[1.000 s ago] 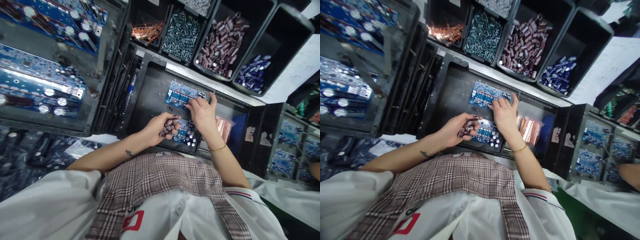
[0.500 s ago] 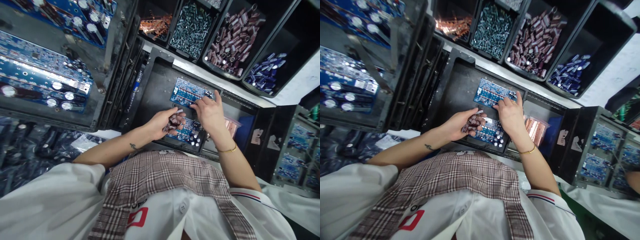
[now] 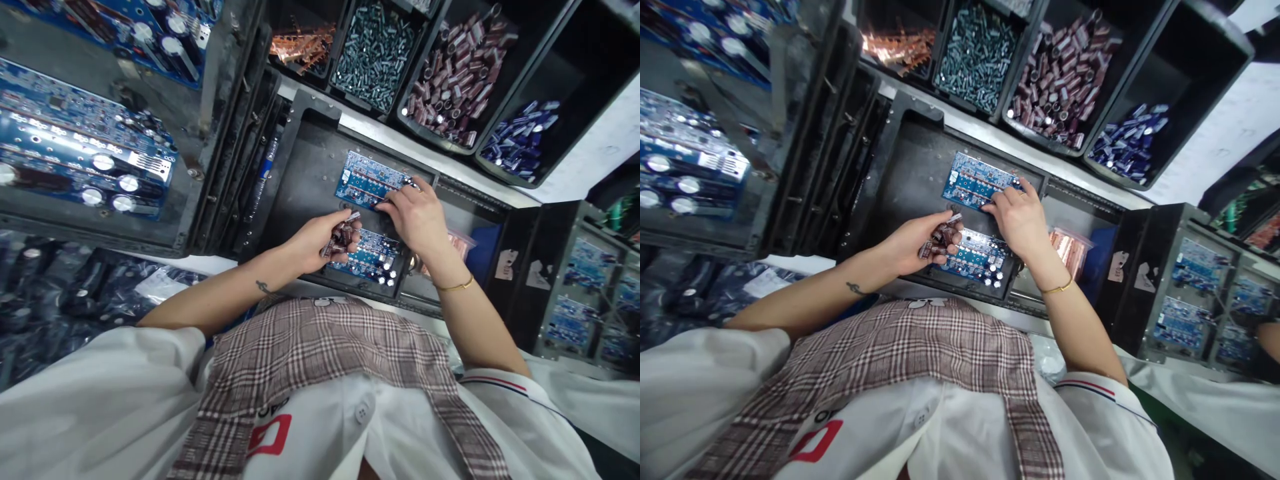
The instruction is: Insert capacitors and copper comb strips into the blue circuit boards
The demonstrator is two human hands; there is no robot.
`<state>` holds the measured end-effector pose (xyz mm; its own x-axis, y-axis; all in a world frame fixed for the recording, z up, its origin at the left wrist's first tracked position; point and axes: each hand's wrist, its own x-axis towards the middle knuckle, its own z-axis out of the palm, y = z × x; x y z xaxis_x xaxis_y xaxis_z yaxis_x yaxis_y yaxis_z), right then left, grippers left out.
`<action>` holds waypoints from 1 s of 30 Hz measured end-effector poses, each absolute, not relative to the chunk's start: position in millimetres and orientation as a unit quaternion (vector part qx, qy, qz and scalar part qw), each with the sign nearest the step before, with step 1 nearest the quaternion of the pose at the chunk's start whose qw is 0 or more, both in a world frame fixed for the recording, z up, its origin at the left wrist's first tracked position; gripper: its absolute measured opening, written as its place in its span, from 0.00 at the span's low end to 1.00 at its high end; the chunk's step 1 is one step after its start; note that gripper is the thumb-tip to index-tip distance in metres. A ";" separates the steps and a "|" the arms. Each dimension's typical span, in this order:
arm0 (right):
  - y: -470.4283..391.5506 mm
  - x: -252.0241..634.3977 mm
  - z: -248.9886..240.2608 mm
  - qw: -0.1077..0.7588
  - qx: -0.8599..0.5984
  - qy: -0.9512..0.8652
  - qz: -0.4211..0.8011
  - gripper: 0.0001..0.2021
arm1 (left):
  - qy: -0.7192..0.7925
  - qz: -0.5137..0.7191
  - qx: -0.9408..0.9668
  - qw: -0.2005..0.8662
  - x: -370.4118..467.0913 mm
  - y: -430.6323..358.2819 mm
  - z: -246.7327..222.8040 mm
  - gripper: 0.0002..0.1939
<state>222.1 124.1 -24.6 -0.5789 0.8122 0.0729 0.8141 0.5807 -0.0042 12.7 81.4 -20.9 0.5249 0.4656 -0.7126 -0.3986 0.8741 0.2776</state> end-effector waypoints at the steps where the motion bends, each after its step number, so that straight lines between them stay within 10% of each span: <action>1: 124.1 221.7 -24.5 0.033 -0.457 -0.889 -0.017 0.14 | 0.419 0.246 0.038 0.873 12.5 81.7 -21.2 0.14; 30: 123.3 189.6 -24.3 0.108 -0.507 -0.852 0.078 0.11 | 0.428 0.294 0.019 0.854 9.0 82.1 -14.1 0.11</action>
<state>189.6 123.3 -24.3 -0.4629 0.8802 0.1045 0.8468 0.4740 -0.2415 9.0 82.1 -14.1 0.4602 0.5184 -0.7207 -0.4860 0.8265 0.2842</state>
